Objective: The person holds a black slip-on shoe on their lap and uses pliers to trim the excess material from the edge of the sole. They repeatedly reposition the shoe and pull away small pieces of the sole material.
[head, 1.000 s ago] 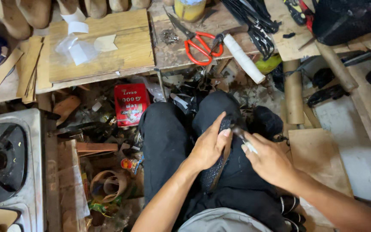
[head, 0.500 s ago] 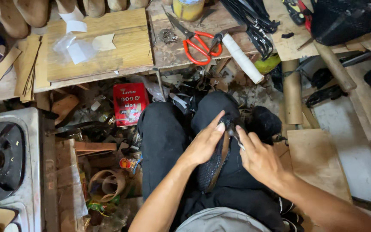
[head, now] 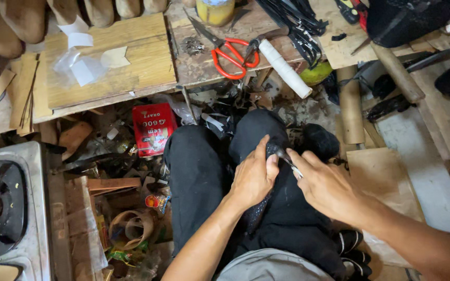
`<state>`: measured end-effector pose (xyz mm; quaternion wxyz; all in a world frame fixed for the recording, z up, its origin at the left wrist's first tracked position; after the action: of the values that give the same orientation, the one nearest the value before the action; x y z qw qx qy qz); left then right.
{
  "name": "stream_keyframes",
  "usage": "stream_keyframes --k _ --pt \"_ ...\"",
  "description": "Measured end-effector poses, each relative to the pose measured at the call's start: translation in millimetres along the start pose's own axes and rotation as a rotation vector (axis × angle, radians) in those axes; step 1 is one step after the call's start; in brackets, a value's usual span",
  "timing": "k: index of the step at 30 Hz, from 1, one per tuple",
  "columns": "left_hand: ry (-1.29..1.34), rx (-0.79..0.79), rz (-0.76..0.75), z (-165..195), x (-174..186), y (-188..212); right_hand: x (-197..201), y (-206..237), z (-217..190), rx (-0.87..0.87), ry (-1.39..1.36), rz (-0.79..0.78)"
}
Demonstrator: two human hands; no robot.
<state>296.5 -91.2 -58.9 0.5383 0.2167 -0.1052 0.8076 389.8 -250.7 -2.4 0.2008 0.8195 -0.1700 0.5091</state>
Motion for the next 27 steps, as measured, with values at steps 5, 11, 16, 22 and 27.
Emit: stream_keyframes --k 5,11,16,22,27 --pt "0.289 -0.141 -0.104 -13.7 15.3 -5.4 -41.8 1.8 -10.4 -0.024 0.047 0.244" --pt "0.102 0.068 0.01 1.9 4.5 -2.0 -57.5 3.4 -17.8 -0.027 -0.064 0.379" --pt "-0.014 0.023 0.114 15.9 -2.4 -7.7 -15.3 0.3 -1.6 0.001 -0.322 0.193" --pt "0.043 0.014 0.061 10.9 -2.9 -14.1 -14.1 -1.0 8.6 -0.069 -0.121 0.064" --pt "0.091 0.064 -0.117 -0.5 8.2 -21.8 -51.2 0.9 -8.7 -0.023 -0.023 0.369"
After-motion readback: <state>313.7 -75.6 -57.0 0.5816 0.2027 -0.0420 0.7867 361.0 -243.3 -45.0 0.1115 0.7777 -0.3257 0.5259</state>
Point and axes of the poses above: each hand's wrist, its own y-axis away from the middle knuckle, its own x-axis out of the back of the hand, z = x × y, the point moved 2 cm from there along -y, towards the middle knuckle, and after that the axes turned 2 degrees about x, right-handed, at the moved point
